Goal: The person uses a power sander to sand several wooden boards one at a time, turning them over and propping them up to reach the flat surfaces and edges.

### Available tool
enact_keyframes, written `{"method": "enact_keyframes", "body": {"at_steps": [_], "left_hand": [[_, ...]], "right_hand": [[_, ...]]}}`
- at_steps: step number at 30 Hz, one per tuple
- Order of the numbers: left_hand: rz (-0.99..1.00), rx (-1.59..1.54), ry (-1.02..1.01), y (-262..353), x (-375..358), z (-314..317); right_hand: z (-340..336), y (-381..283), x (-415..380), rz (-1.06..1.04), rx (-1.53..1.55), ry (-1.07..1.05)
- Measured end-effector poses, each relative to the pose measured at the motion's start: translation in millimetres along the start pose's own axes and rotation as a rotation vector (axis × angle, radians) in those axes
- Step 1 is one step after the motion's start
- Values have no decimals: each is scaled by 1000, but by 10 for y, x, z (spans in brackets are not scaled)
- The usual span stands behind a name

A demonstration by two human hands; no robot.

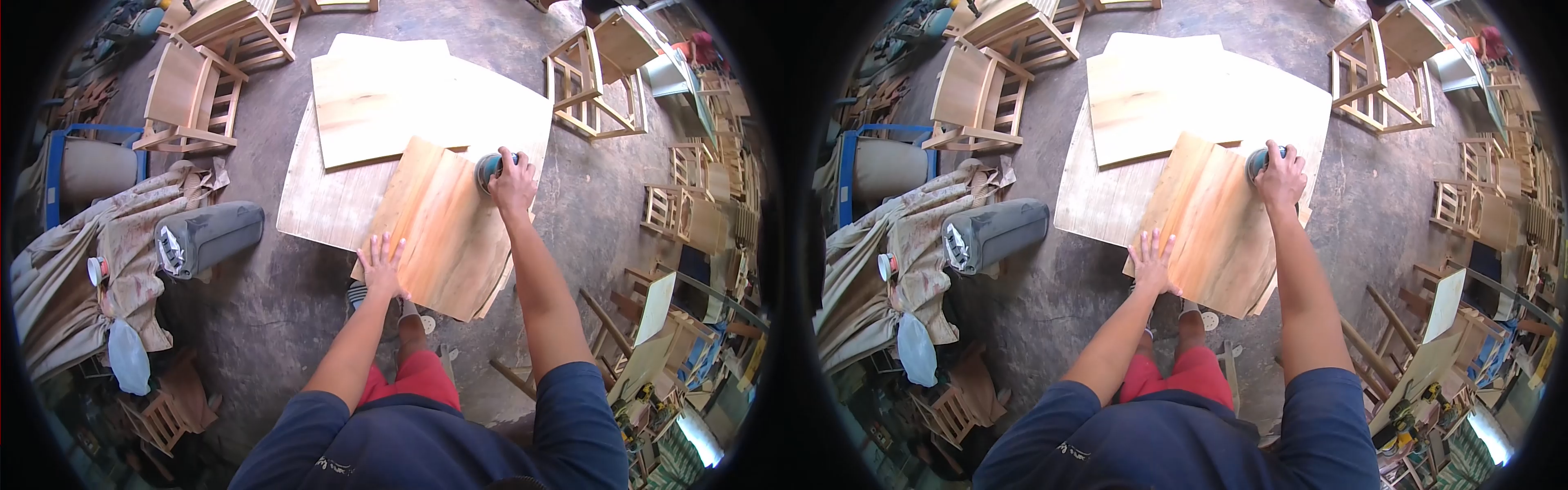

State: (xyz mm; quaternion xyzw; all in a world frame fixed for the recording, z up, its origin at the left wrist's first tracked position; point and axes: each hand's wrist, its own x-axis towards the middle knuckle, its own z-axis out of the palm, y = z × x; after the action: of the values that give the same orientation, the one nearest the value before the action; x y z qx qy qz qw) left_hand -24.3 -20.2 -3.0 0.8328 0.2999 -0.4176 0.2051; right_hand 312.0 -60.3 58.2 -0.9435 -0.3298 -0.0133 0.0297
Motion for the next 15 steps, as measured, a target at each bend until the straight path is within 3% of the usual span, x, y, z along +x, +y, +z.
{"method": "enact_keyframes", "body": {"at_steps": [15], "left_hand": [[30,39,79,-35,-93,42]], "right_hand": [[-152,-493,-2072,-12,58,48]]}}
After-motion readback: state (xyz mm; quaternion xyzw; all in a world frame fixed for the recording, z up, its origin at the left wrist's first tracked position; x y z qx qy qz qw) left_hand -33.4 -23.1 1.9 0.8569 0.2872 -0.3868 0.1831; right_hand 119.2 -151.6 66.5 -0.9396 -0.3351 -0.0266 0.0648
